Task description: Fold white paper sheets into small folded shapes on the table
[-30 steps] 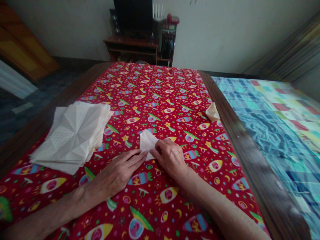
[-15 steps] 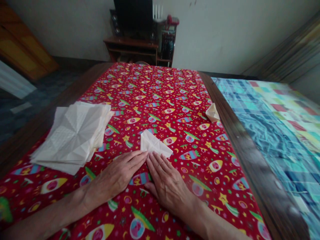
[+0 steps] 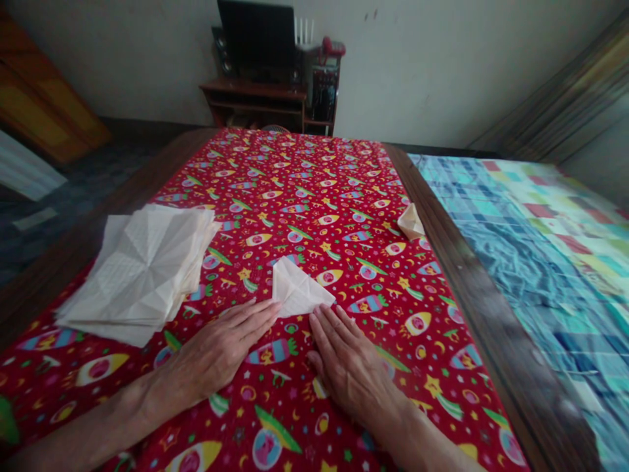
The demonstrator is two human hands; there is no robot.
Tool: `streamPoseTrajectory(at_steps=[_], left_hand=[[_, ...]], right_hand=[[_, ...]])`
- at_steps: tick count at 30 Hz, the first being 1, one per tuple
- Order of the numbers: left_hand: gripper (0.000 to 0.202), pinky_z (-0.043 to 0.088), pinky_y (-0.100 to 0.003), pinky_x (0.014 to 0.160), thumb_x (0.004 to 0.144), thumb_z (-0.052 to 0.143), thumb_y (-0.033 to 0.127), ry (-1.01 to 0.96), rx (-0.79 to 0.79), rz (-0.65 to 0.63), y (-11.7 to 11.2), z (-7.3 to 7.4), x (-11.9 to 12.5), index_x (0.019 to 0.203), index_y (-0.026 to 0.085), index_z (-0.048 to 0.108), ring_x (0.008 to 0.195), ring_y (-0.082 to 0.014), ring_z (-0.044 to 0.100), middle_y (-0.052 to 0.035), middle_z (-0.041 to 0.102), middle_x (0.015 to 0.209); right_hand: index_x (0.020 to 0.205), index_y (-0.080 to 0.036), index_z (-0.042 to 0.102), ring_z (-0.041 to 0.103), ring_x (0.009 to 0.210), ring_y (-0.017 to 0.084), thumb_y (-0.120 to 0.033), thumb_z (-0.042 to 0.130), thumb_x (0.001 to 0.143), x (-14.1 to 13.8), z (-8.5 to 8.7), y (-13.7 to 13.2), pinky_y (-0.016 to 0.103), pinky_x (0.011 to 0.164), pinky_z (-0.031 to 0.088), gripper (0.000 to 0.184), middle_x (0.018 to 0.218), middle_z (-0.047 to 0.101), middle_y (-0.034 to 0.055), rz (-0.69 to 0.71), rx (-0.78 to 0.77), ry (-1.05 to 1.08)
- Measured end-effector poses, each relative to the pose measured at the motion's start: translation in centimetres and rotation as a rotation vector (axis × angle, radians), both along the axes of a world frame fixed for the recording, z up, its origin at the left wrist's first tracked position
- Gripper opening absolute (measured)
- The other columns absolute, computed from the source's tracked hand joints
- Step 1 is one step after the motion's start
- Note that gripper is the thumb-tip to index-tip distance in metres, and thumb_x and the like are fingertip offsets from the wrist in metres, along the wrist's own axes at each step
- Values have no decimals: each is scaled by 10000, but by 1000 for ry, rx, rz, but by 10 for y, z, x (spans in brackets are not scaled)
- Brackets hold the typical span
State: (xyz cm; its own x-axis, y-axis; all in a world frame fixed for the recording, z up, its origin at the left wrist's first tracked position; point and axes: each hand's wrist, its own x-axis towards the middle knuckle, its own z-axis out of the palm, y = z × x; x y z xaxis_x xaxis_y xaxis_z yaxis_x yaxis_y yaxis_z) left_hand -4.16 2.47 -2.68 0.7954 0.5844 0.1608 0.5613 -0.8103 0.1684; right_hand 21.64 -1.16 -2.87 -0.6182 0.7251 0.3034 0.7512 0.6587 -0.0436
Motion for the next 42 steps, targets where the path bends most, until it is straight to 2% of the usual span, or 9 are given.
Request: streamPoseTrajectory(at_steps=[4,7,9,14,17,22,26,35,42], left_hand=[[524,396,-366,1087,823,351,-9,-127,-53,-32,10,1,-3,1318,91,491,1312,-192,416,-97,507,1378],[386,509,-278,942,817,378,5,-367,-175,-26,31,2,-3,977,149,699,1100,-146,600,-58,682,1124],[376,541,-262,842,788,391,1,-414,-272,4,48,4,2,859,185,710,924,-131,662,-22,717,978],[199,509,-243,706,867,456,115,-309,-279,60,78,8,24,906,181,639,750,-140,636,-13,664,820],[177,507,-273,762,871,547,209,-221,-222,94,89,6,30,1045,194,576,827,-160,622,-14,632,916],[598,427,-388,1003,788,692,304,-209,-82,39,107,-1,22,1317,210,431,1159,-221,487,-70,506,1223],[528,412,-399,1020,805,683,304,-178,-93,-35,114,0,17,1287,207,490,1172,-222,470,-70,504,1221],[549,468,-354,932,758,729,243,-271,-145,4,115,-1,22,1262,206,516,1039,-198,520,-43,541,1064],[716,467,-341,940,718,751,190,-260,-269,70,117,0,28,1353,238,425,1089,-207,563,-61,572,1208]], right_hand=[[1249,-93,566,557,1183,260,-168,450,930,-3,0,6,439,978,502,347,1237,614,155,-7,57,71],[1191,-141,602,587,1134,245,-172,444,939,-3,1,11,421,932,516,299,1177,653,125,-17,35,132],[1122,-161,623,587,1110,235,-184,436,948,-5,1,16,403,914,507,256,1131,664,110,-23,-5,150],[818,-190,614,574,792,190,-315,481,944,-14,3,37,321,700,475,222,833,641,55,-134,-87,132],[755,-192,566,528,716,176,-339,525,918,-16,3,47,302,643,431,223,771,586,40,-232,-111,152],[948,-187,544,514,844,221,-353,543,899,-14,4,45,338,724,438,173,920,550,79,-340,-107,176],[1035,-168,519,509,860,240,-371,533,900,-12,5,40,364,728,452,244,948,539,100,-371,-92,161],[1085,-168,495,527,850,236,-400,544,895,-9,1,44,359,720,460,304,920,556,88,-339,-90,217],[1111,-174,468,526,848,234,-362,547,896,-10,0,44,360,717,459,296,932,558,87,-312,-100,286]])
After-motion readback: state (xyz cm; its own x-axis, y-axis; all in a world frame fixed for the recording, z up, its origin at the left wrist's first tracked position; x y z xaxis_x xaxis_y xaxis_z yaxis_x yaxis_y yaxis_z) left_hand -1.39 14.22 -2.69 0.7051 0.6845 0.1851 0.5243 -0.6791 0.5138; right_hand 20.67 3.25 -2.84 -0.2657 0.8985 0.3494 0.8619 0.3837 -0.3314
